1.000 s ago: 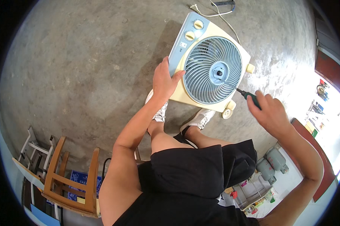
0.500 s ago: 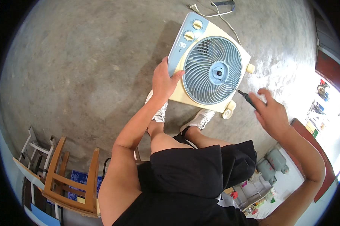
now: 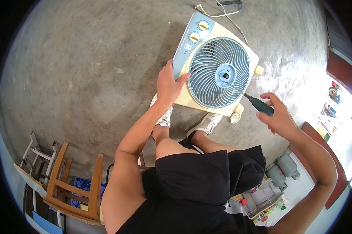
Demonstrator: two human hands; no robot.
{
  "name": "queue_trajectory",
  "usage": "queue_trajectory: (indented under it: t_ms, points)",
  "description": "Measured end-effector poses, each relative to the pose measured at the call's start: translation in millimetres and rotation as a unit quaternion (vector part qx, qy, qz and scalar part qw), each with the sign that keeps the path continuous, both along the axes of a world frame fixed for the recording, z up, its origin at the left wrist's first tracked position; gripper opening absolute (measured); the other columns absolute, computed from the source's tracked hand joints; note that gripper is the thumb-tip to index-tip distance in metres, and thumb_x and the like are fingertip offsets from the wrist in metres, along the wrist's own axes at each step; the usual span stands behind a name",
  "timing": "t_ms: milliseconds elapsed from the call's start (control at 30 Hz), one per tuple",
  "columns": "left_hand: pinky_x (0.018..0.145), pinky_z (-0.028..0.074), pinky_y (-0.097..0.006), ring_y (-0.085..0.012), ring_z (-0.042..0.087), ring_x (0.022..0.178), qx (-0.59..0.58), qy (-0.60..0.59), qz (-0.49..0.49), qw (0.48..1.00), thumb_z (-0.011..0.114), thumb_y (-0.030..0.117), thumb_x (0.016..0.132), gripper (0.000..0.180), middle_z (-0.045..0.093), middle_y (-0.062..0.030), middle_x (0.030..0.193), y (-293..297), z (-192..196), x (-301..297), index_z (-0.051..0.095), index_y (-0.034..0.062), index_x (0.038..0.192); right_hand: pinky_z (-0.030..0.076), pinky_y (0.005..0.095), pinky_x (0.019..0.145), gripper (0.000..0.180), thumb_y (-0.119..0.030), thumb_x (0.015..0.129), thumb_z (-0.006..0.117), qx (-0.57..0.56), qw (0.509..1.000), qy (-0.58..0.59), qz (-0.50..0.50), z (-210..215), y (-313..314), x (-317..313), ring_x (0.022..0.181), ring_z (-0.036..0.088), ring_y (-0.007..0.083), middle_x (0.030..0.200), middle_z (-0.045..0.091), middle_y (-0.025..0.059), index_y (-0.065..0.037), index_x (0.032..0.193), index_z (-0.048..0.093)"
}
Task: The person assembles a box fan by placing the front grille onto the fan housing, fastening the center with a screw using a screwdriver, and snapping on the central cap before standing the fan upright.
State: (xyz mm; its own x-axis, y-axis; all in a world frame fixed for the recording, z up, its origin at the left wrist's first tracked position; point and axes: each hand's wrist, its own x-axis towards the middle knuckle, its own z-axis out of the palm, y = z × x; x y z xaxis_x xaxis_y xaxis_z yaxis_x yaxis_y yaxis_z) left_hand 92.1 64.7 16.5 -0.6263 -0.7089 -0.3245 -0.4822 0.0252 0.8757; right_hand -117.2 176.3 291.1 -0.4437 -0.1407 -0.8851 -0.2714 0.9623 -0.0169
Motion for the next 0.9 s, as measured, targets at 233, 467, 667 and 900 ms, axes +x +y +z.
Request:
queue_trajectory:
  t_ms: [233, 467, 667, 900]
  points:
    - [0.091, 0.043, -0.046, -0.0421, 0.054, 0.107, -0.007, -0.004, -0.009, 1.000, 0.076, 0.032, 0.080, 0.073, 0.059, -0.0253, 0.113, -0.7, -0.4, -3.3, 0.042, -0.0097, 0.131, 0.048, 0.0363, 0.056, 0.053, -0.005, 0.077, 0.068, -0.146, 0.636, 0.126, 0.747, -12.7, 38.0, -15.8, 0.063, 0.059, 0.0238, 0.096, 0.058, 0.0137, -0.004, 0.127, 0.053]
    - [0.090, 0.043, -0.047, -0.0427, 0.054, 0.105, -0.013, -0.002, 0.002, 1.000, 0.077, 0.030, 0.079, 0.072, 0.060, -0.0254, 0.110, 1.7, 1.7, -1.9, 0.044, -0.0099, 0.129, 0.051, 0.0380, 0.058, 0.044, -0.009, 0.079, 0.070, -0.193, 0.913, 0.096, 0.347, -26.1, 36.6, -13.1, 0.064, 0.061, 0.0275, 0.089, 0.061, 0.0168, -0.001, 0.121, 0.058]
    - [0.090, 0.043, -0.047, -0.0425, 0.054, 0.105, -0.014, -0.001, -0.005, 1.000, 0.077, 0.030, 0.080, 0.072, 0.060, -0.0257, 0.111, -2.3, 2.8, 1.5, 0.043, -0.0101, 0.129, 0.051, 0.0375, 0.056, 0.044, -0.011, 0.079, 0.070, -0.166, 0.968, 0.069, 0.174, -17.9, 9.5, -3.0, 0.067, 0.063, 0.0312, 0.093, 0.062, 0.0197, -0.001, 0.120, 0.058]
    - [0.090, 0.043, -0.047, -0.0418, 0.054, 0.106, -0.023, -0.005, -0.005, 1.000, 0.076, 0.029, 0.080, 0.072, 0.059, -0.0255, 0.112, -1.8, 3.7, -2.1, 0.042, -0.0094, 0.130, 0.046, 0.0343, 0.050, 0.049, -0.009, 0.075, 0.061, -0.156, 0.597, 0.117, 0.778, -20.3, 30.7, -10.9, 0.061, 0.054, 0.0226, 0.108, 0.059, 0.0234, -0.003, 0.123, 0.059]
